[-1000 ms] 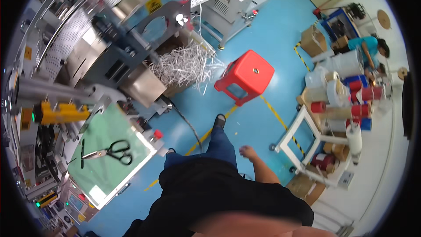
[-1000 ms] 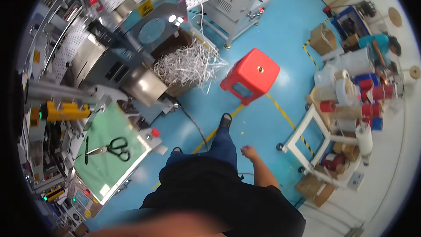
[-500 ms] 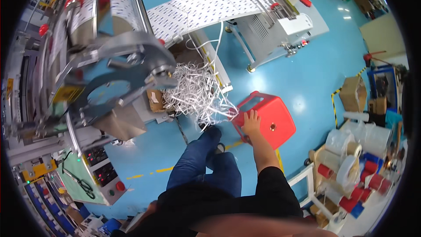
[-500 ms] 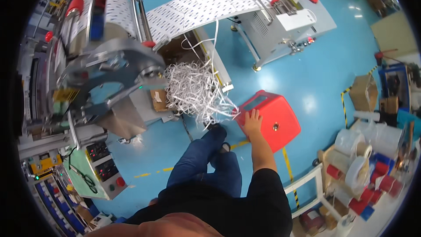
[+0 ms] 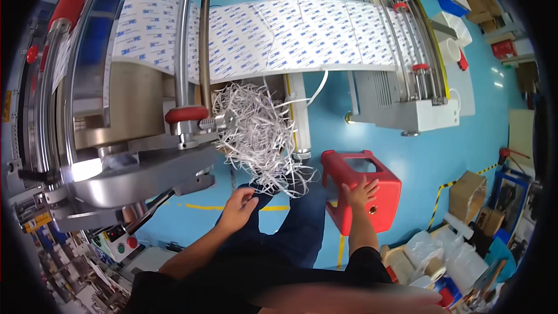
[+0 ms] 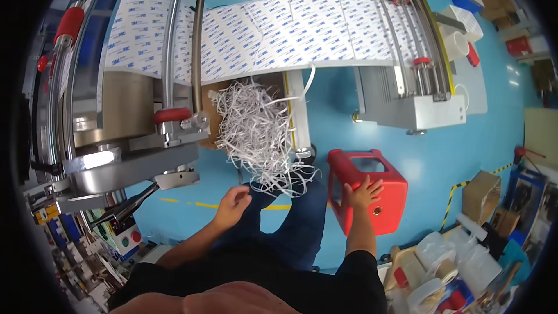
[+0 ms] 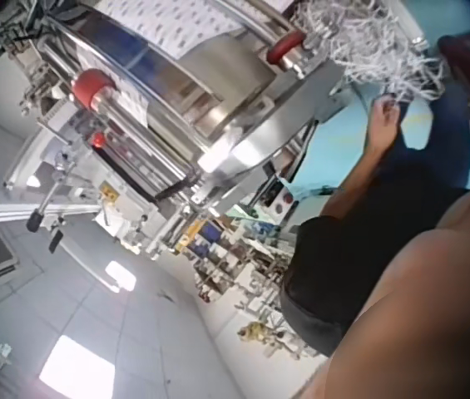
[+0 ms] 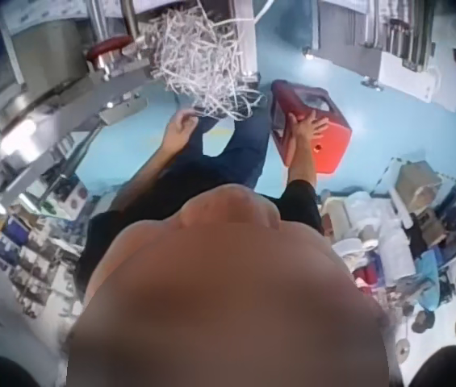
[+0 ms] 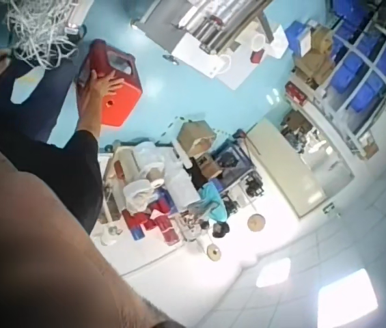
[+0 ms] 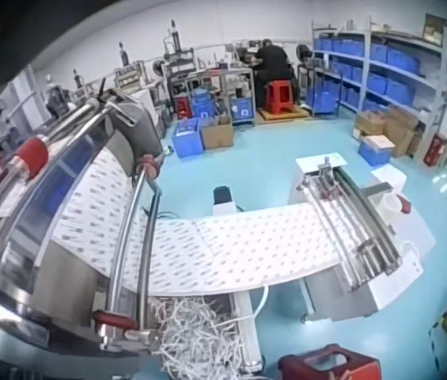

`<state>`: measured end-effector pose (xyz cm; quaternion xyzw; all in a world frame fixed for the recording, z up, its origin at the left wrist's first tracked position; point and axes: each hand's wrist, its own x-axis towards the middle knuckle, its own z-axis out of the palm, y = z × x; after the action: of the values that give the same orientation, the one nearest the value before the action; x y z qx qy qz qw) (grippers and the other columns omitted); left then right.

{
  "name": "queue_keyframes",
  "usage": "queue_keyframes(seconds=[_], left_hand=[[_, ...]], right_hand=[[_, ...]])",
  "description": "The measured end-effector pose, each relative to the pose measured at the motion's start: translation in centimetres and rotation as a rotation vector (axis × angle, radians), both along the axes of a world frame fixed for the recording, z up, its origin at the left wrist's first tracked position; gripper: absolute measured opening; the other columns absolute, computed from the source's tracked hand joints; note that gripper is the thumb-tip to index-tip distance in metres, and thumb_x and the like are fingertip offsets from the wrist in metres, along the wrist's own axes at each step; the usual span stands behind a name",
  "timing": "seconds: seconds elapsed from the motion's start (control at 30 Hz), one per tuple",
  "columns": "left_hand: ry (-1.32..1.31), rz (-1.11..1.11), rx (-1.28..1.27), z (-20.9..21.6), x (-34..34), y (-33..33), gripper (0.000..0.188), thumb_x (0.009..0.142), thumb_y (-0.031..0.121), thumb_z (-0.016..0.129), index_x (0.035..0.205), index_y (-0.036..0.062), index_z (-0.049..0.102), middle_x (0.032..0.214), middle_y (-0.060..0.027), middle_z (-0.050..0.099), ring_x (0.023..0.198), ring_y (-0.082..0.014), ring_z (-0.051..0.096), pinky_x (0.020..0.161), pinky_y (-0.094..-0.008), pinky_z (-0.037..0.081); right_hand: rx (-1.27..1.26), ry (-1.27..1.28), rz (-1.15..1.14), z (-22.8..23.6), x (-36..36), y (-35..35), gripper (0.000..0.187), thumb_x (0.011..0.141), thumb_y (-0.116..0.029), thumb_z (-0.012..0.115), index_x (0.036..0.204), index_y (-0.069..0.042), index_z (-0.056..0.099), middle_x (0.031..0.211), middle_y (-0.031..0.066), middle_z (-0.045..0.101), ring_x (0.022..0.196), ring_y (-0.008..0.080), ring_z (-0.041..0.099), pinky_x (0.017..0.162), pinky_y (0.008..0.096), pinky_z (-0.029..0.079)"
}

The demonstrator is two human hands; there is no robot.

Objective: Operating an industrial machine to process adhesive labels, including clearing waste and replacing rolls.

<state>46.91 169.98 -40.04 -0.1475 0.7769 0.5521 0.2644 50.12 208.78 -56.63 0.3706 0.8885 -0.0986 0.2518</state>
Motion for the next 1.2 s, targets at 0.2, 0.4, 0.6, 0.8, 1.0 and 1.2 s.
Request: queue_keyframes(seconds=[0.2,0.4,0.6,0.8,1.0,1.2], left_hand=[[0.414,0.105,-0.382,-6.6,-6.9,9.2,0.048,0.079,0.019,0.068,0.118,0.0010,0.047,0.110,-0.0125,0.054,0.100,-0.0167,0.053,0.085,-0.0297,0.044],[-0.093,0.098,-0.191,-9.6,-10.3,10.9,0.026,0.086,0.021,0.060,0.102,0.0000,0.058,0.078,-0.0050,0.062,0.074,-0.0125,0.058,0.070,-0.0256,0.047],[-0.111,0.299,-0.115,-8.3,-8.5,7.4,0.021,0.089,0.022,0.055,0.092,0.0020,0.061,0.074,-0.0042,0.061,0.069,-0.0102,0.055,0.065,-0.0247,0.045],[-0.068,0.483,-0.047,-4.5,-7.0,2.5,0.015,0.089,0.017,0.057,0.089,0.0022,0.060,0.076,0.0012,0.058,0.069,-0.0061,0.051,0.065,-0.0227,0.043],[0.050,0.547,0.076,-2.7,-6.0,-0.2,0.013,0.082,0.012,0.065,0.090,0.0028,0.061,0.078,0.0021,0.059,0.072,-0.0056,0.052,0.066,-0.0220,0.043],[0.271,0.431,0.055,-3.6,-2.9,0.7,0.029,0.075,0.013,0.074,0.098,0.0031,0.060,0.080,-0.0003,0.059,0.076,-0.0093,0.055,0.072,-0.0258,0.047]], right_hand=[[-0.027,-0.111,0.078,-1.1,-0.4,0.3,0.091,0.071,-0.050,0.066,0.142,-0.019,0.018,0.148,0.0209,-0.009,0.134,0.0471,-0.007,0.101,0.0660,0.011],[0.174,0.341,0.638,-7.6,6.2,9.0,0.065,0.085,-0.037,0.053,0.140,-0.014,0.026,0.144,0.0251,0.017,0.127,0.0498,0.023,0.096,0.0581,0.031],[-0.219,0.142,-0.234,-7.3,10.8,23.0,0.095,0.069,-0.046,0.072,0.138,-0.001,0.024,0.135,0.0251,0.035,0.123,0.0393,0.038,0.098,0.0484,0.037],[-0.010,-0.192,-0.119,-0.6,1.2,17.6,0.077,0.075,-0.043,0.065,0.131,0.001,0.035,0.120,0.0196,0.048,0.105,0.0323,0.051,0.089,0.0442,0.041],[-0.436,-0.123,0.060,1.3,-2.8,19.2,0.056,0.079,-0.026,0.060,0.124,0.001,0.042,0.107,0.0162,0.054,0.088,0.0249,0.053,0.074,0.0365,0.043],[-1.047,-0.204,0.541,-3.7,-12.9,12.9,0.037,0.083,-0.009,0.055,0.118,0.002,0.049,0.093,0.0127,0.060,0.070,0.0174,0.055,0.059,0.0288,0.045]])
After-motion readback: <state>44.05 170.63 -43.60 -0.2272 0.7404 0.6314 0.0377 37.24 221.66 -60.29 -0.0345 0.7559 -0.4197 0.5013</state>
